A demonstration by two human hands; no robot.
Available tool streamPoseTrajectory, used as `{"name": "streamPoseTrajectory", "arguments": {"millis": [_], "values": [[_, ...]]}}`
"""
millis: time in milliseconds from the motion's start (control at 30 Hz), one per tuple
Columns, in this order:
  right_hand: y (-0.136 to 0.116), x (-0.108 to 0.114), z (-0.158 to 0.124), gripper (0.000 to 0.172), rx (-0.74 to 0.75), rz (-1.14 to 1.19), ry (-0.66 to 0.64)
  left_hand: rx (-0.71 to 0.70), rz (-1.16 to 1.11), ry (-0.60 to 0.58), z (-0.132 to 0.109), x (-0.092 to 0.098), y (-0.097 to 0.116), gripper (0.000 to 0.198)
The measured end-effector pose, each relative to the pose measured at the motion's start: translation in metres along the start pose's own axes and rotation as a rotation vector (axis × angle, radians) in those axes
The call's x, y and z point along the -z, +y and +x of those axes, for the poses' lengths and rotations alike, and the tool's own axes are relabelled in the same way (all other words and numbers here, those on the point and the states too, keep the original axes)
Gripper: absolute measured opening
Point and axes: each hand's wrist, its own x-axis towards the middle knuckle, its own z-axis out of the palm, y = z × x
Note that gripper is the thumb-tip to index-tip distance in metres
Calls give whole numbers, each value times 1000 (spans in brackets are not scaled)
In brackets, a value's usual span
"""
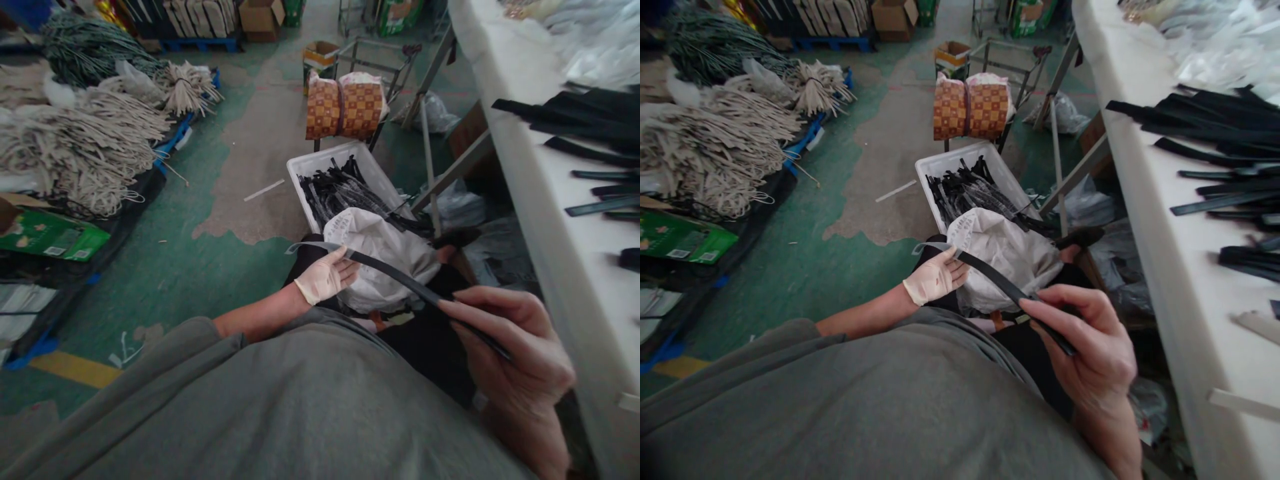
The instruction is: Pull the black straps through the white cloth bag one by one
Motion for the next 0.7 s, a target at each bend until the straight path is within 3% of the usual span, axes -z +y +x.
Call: {"name": "streamPoseTrajectory", "arguments": {"millis": [100, 200, 333, 433, 467, 533, 600, 700], "values": [[-6, -19, 18, 22, 163, -46, -16, 44, 29, -40, -4, -3, -7, 19], [2, -45, 29, 18, 163, 2, -143, 84, 81, -103, -8, -5, -20, 17], [29, -81, 35, 22, 22, 146, -229, 188, 173, -317, -9, -3, -35, 20], [41, -89, 32, 23, -153, 233, -193, 348, 220, -440, -1, 8, -31, 31], [42, -85, 29, 22, -203, 251, -151, 387, 216, -416, 3, 14, -26, 35], [42, -69, 21, 19, -275, 299, -58, 350, 159, -249, 15, 28, -10, 42], [39, -46, 9, 16, -318, 401, -16, 146, 39, 10, 29, 45, 14, 43], [32, -16, -8, 16, -334, 590, -116, -203, -128, 317, 45, 64, 55, 32]]}}
